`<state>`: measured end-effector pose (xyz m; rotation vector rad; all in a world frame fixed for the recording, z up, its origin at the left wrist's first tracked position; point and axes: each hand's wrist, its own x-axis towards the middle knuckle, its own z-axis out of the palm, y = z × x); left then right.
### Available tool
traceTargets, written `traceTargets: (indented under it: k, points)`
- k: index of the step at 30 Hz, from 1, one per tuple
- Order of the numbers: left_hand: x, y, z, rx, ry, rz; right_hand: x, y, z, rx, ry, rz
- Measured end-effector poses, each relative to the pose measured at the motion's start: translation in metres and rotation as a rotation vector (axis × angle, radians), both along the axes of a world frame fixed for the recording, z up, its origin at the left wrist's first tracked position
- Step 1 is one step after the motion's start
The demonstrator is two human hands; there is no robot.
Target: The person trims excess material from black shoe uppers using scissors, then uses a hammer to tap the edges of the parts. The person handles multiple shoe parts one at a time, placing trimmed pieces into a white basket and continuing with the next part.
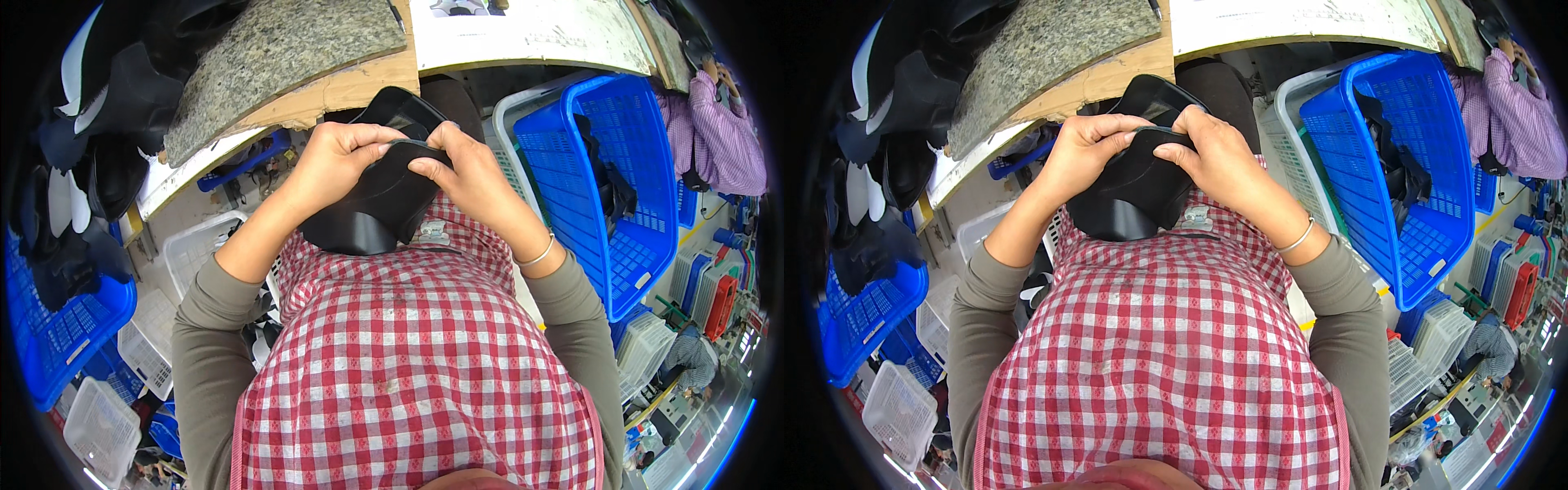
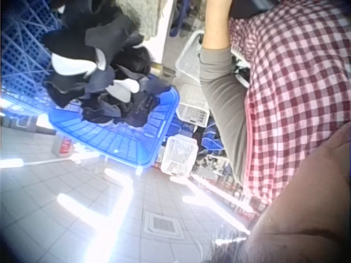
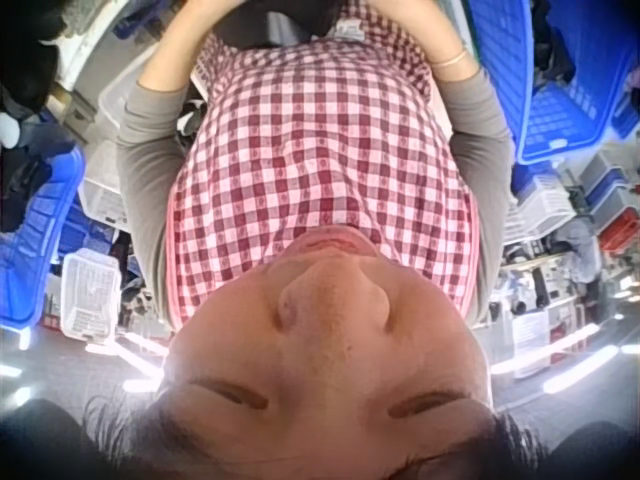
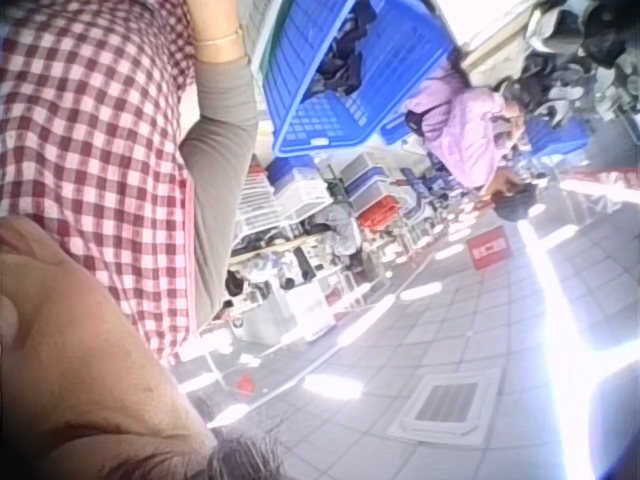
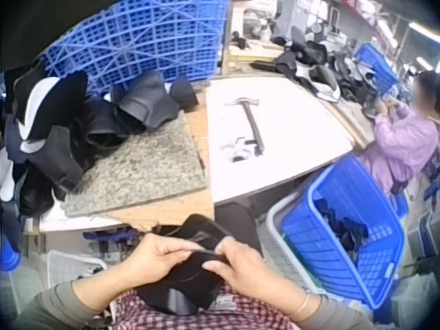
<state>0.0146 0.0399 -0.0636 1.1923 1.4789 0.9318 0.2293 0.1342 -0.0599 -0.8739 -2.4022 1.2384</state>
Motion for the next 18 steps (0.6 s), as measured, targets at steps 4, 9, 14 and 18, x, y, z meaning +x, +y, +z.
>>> traceTargets:
  k: [4, 9, 14, 18]
  points:
    - [-0.001, 0.003, 0.002, 0.003, 0.057, -0.024, 0.000, 0.000, -0.001, -0.027, 0.020, -0.013]
    - [-0.001, 0.004, 0.003, 0.037, 0.103, -0.037, 0.000, 0.000, -0.002, 0.005, 0.055, 0.019]
    - [0.000, 0.003, 0.003, 0.151, 0.239, -0.081, -0.001, 0.000, -0.002, 0.073, 0.107, 0.022]
    - [-0.012, 0.009, 0.010, 0.011, 0.075, -0.170, -0.001, -0.001, -0.002, 0.104, 0.088, 0.025]
